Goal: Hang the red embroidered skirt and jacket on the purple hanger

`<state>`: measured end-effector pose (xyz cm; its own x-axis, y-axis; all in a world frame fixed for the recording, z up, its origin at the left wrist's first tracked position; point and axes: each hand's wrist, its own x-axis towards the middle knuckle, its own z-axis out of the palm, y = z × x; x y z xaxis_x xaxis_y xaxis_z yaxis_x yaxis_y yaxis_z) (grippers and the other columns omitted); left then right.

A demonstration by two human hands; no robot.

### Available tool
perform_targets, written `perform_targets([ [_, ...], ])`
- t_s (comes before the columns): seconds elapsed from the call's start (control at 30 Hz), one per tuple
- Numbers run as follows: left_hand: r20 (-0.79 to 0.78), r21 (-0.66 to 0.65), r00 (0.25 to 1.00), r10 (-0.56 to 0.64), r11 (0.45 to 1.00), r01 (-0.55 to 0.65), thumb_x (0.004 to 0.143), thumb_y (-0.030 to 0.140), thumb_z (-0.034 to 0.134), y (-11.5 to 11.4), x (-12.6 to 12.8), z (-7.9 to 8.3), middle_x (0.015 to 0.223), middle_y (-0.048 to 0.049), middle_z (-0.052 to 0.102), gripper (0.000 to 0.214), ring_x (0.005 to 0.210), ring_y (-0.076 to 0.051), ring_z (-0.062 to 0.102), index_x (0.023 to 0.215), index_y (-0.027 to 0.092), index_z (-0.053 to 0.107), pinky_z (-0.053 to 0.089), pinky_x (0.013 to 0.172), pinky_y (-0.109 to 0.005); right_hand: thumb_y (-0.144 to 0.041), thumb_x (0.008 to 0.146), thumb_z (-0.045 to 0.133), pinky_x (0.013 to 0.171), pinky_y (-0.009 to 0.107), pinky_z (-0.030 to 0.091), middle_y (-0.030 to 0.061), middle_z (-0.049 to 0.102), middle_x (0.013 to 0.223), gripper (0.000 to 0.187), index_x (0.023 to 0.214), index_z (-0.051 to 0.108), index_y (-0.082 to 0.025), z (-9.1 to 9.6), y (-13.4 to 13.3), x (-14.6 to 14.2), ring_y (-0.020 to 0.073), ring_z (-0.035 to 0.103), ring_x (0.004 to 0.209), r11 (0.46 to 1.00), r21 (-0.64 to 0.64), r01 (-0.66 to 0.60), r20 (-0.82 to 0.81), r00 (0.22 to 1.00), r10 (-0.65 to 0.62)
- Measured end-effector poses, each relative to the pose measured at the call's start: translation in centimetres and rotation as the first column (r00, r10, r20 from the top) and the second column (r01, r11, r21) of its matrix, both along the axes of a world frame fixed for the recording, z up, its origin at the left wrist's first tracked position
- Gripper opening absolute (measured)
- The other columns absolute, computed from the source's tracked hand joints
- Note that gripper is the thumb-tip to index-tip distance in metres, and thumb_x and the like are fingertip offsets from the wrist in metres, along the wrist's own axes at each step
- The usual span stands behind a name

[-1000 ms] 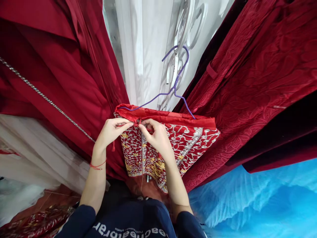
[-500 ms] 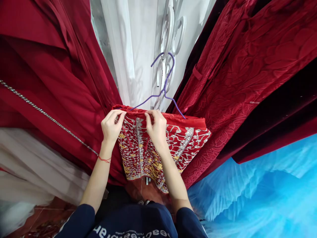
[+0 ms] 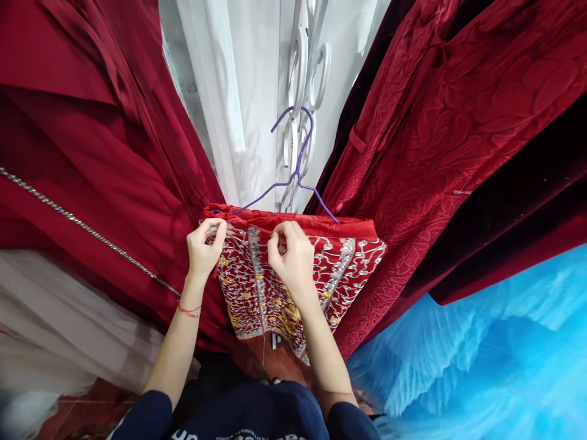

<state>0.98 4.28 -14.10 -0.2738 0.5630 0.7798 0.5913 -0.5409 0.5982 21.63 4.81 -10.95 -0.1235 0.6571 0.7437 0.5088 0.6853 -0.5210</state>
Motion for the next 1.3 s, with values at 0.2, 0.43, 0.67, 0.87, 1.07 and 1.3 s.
perform_targets([
  [0.2,0.102,-0.067,0.981,-0.163,0.983,0.171,0.090,0.035,0.062,0.1,2.5,1.6,0.080,-0.0011,0.066,0.016,0.065,-0.010,0.062,0.091,0.019,0.063,0.049,0.058,-0.020,-0.022,0.090,0.049,0.065,0.027,0.041,0.0006,0.061,0.076,0.009,0.082,0.053,-0.022,-0.4,-1.0,-0.7,0.0152,0.054,0.064,0.966,-0.210,-0.148,0.111,0.978,0.174],
  [0.43,-0.262,-0.004,0.950,-0.169,0.985,0.174,0.092,0.022,0.056,-1.0,3.5,2.9,0.098,-0.0049,0.061,0.005,0.095,-0.016,0.061,0.089,0.020,0.060,0.051,0.089,-0.031,-0.035,0.095,0.050,0.060,0.026,0.042,-0.0001,0.065,0.075,0.015,0.097,0.056,-0.022,-1.1,0.4,-1.9,0.0150,0.058,0.060,0.945,-0.241,-0.221,0.020,0.972,0.232],
  [0.67,-0.314,-0.078,0.922,-0.228,0.974,0.215,0.093,0.025,0.055,-1.4,2.5,2.5,0.107,-0.0077,0.060,0.008,0.104,-0.019,0.061,0.086,0.021,0.057,0.049,0.097,-0.035,-0.034,0.096,0.049,0.060,0.028,0.045,0.0014,0.069,0.074,0.019,0.090,0.062,-0.021,-1.0,1.0,-3.1,0.0155,0.060,0.059,0.970,-0.153,-0.190,-0.020,0.982,0.189],
  [0.87,-0.154,0.081,0.979,0.133,0.989,-0.121,0.089,0.035,0.063,-1.1,-1.5,3.1,0.124,-0.0109,0.062,0.031,0.121,-0.024,0.056,0.116,0.021,0.061,0.044,0.108,-0.042,-0.032,0.095,0.053,0.079,0.035,0.049,0.0055,0.070,0.085,0.018,0.087,0.065,-0.022,0.9,0.3,2.9,0.0195,0.064,0.081,0.981,0.178,0.079,-0.056,0.996,-0.070],
  [1.07,0.024,-0.164,0.992,-0.120,0.979,0.123,0.089,0.045,0.061,1.5,-5.7,1.4,0.112,-0.0110,0.071,0.039,0.101,-0.021,0.068,0.115,0.017,0.065,0.053,0.094,-0.033,-0.049,0.082,0.068,0.084,0.043,0.045,0.0147,0.070,0.096,0.034,0.101,0.070,-0.020,-1.1,2.9,15.5,0.0274,0.063,0.089,0.880,0.091,0.466,-0.172,0.878,-0.447],
  [1.3,-0.036,0.000,0.997,0.071,0.997,-0.071,0.091,0.047,0.057,2.9,-3.9,2.2,0.084,-0.0019,0.068,0.029,0.073,-0.013,0.063,0.095,0.019,0.066,0.048,0.071,-0.023,-0.057,0.081,0.066,0.052,0.033,0.033,0.0027,0.055,0.058,0.036,0.073,0.069,-0.021,-3.0,5.3,19.2,0.0142,0.045,0.052,0.976,-0.065,0.208,-0.202,0.955,-0.217],
])
